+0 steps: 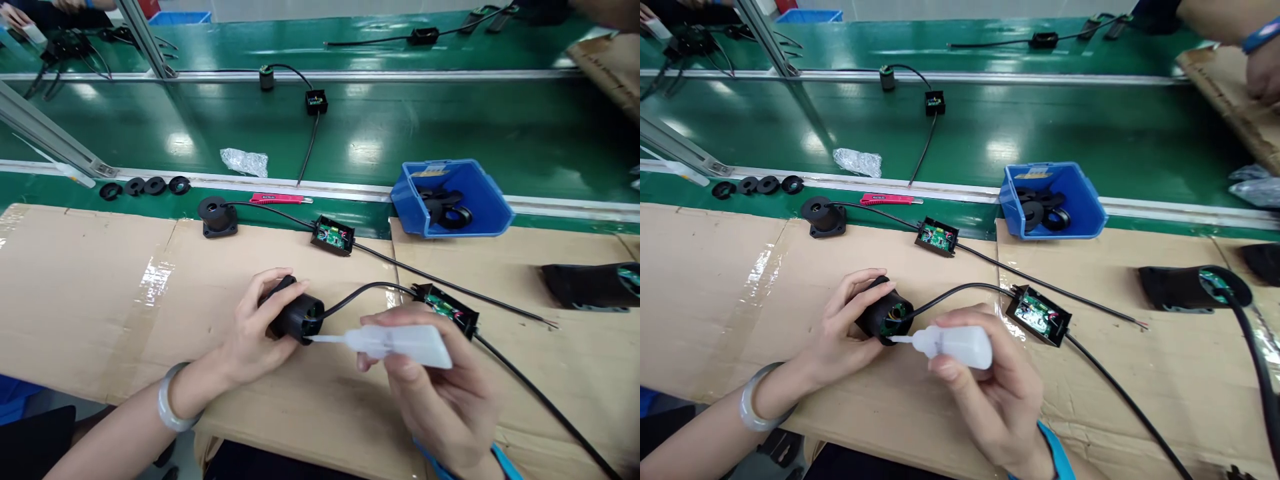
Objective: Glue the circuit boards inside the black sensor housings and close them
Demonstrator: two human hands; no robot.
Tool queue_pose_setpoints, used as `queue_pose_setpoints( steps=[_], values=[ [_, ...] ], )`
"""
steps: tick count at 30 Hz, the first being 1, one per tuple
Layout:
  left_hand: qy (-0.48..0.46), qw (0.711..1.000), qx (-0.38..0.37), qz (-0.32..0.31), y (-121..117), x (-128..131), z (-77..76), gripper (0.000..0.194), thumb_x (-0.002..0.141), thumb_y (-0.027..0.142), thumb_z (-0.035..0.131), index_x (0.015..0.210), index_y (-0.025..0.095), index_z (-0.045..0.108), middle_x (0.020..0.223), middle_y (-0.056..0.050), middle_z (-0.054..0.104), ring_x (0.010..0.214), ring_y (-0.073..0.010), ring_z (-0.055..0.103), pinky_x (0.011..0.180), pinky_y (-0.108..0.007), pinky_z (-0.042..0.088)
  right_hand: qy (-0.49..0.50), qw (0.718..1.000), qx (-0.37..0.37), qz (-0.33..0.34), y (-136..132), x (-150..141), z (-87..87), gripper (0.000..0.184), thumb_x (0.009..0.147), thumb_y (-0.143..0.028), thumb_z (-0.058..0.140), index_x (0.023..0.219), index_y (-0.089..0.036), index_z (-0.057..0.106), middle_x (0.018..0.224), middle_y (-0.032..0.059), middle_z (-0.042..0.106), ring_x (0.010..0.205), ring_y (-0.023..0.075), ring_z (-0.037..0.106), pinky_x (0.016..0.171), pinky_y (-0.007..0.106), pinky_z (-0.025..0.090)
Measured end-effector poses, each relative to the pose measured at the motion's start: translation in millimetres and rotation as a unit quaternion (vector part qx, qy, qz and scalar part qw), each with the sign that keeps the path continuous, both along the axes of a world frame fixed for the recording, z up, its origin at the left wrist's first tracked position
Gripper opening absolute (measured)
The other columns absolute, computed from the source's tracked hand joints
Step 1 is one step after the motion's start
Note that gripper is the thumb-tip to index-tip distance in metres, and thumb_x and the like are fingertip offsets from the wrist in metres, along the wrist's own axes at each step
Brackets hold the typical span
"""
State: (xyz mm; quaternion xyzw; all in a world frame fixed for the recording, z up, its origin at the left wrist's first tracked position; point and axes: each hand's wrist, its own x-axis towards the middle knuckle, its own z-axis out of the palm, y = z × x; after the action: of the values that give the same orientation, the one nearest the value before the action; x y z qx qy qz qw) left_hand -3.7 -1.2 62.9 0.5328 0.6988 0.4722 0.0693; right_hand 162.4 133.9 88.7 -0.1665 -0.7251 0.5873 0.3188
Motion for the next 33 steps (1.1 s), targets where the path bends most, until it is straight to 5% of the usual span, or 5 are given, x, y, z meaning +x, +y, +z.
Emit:
queue_pose_setpoints(
  steps=[4,9,14,26,33],
  values=[
    [-0.313,0.949,-0.040,-0.022,4.2,6.8,4.0,0.054,0.072,0.015,0.077,0.123,0.019,0.060,0.121,-0.011,0.061,0.119,-0.0273,0.059,0.103,-0.042,0.051,0.091,0.994,-0.027,-0.059,0.1,-2.5,-5.8,0.020,0.094,-0.021,0.063,0.114,-0.025,0.064,0.101,0.0068,0.064,0.083,0.0220,0.065,0.061,0.036,0.058],
    [-0.550,0.829,-0.087,-0.052,8.4,14.0,5.8,0.055,0.057,0.018,0.090,0.106,0.016,0.064,0.101,-0.005,0.069,0.094,-0.0214,0.066,0.087,-0.031,0.054,0.080,0.980,0.178,-0.032,6.1,-4.8,-1.1,0.032,0.086,-0.011,0.070,0.116,-0.018,0.061,0.097,0.0070,0.067,0.089,0.0210,0.067,0.070,0.033,0.058],
    [-0.555,0.825,-0.088,-0.063,11.0,16.1,4.7,0.054,0.055,0.015,0.092,0.100,0.015,0.062,0.093,-0.002,0.068,0.086,-0.0164,0.063,0.077,-0.026,0.050,0.060,0.959,0.278,0.010,5.7,-5.6,6.0,0.026,0.088,-0.009,0.063,0.113,-0.015,0.058,0.096,0.0081,0.068,0.087,0.0188,0.069,0.067,0.027,0.060],
    [-0.548,0.830,-0.074,-0.074,11.3,14.3,-1.0,0.055,0.057,0.014,0.091,0.103,0.016,0.061,0.098,-0.002,0.066,0.092,-0.0162,0.062,0.082,-0.026,0.048,0.030,0.937,0.347,-0.002,5.6,-11.9,6.9,0.017,0.094,-0.016,0.061,0.110,-0.012,0.058,0.094,0.0110,0.067,0.086,0.0165,0.068,0.071,0.023,0.060],
    [-0.548,0.829,-0.078,-0.083,12.6,13.2,0.0,0.053,0.057,0.015,0.091,0.100,0.017,0.059,0.095,-0.002,0.068,0.088,-0.0170,0.064,0.077,-0.026,0.050,0.037,0.964,0.260,0.029,1.9,-10.2,7.1,0.018,0.095,-0.018,0.059,0.113,-0.016,0.057,0.093,0.0083,0.067,0.082,0.0173,0.066,0.064,0.026,0.059]
  ],
)
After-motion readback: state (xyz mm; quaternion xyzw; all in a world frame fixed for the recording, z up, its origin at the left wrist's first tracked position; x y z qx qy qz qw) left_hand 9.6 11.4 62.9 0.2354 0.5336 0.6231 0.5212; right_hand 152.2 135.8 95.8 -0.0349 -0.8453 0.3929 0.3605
